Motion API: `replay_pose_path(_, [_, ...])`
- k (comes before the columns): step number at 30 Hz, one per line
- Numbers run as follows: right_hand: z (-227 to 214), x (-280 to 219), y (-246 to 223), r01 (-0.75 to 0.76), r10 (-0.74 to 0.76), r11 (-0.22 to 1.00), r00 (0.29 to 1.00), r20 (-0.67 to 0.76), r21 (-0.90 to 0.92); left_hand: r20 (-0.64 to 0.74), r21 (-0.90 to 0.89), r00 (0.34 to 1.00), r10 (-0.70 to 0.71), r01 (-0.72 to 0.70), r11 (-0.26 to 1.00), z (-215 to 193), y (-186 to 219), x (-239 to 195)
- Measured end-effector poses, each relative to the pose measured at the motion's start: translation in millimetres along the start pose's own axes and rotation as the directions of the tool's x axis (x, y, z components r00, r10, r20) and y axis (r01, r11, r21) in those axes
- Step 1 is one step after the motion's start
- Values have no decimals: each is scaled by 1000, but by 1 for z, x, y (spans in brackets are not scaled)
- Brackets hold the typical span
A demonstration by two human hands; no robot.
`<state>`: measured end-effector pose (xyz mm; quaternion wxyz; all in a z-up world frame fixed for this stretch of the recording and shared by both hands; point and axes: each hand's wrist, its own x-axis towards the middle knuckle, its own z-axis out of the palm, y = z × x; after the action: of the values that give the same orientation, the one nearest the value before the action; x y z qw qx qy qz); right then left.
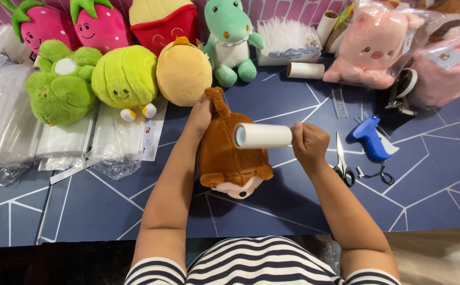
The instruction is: Cleaning a plush toy with a lint roller and trimming loose threads with scissors to prepare it for packaging.
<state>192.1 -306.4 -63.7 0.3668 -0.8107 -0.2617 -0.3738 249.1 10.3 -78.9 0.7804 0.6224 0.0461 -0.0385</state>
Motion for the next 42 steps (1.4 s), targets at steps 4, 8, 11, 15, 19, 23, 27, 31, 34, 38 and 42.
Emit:
replay_pose_path(4, [5, 37, -26, 125, -130, 943, 992, 5, -308, -69, 91, 996, -54, 60, 994, 41, 61, -63])
replay_pose_path(8, [13, 34, -35, 292, -285, 865, 955, 80, -409, -161, 93, 976, -146, 162, 982, 50, 81, -74])
replay_pose_path(11, [-2, 25, -41, 350, -326, 878, 937, 127, -327, -134, 101, 982, -131, 145, 984, 36, 64, -58])
replay_pose_path(15, [-25, 9, -44, 338, -311, 921, 937, 156, -196, -98, 86, 986, -136, 144, 986, 30, 51, -44])
replay_pose_path(19, [-17, -1, -24, 142, -121, 978, 983, 136, -156, -104, 162, 992, -72, 89, 983, 12, 22, -25])
replay_pose_path(23, [7, 3, -12, -26, 67, 949, 990, 120, -315, -43, -94, 997, -68, 64, 994, 39, 91, -95])
replay_pose_path(27, [27, -10, 4, -95, 166, 914, 975, 150, -396, -95, 179, 993, 69, -51, 982, -3, 34, -84])
replay_pose_path(31, [26, -15, 18, -156, 242, 893, 957, 157, -423, -48, 369, 999, 25, -6, 929, -7, 16, -112])
replay_pose_path(34, [28, -17, 21, -164, 253, 888, 954, 159, -431, 61, 469, 997, 44, -68, 881, 10, 16, -125])
replay_pose_path(38, [28, -19, 29, -124, 209, 863, 970, 122, -489, -38, 535, 996, 80, -47, 843, 3, -9, -108])
replay_pose_path(42, [20, -24, 37, -44, 97, 858, 992, 79, -511, -76, 557, 993, 94, -35, 829, 5, -13, -98])
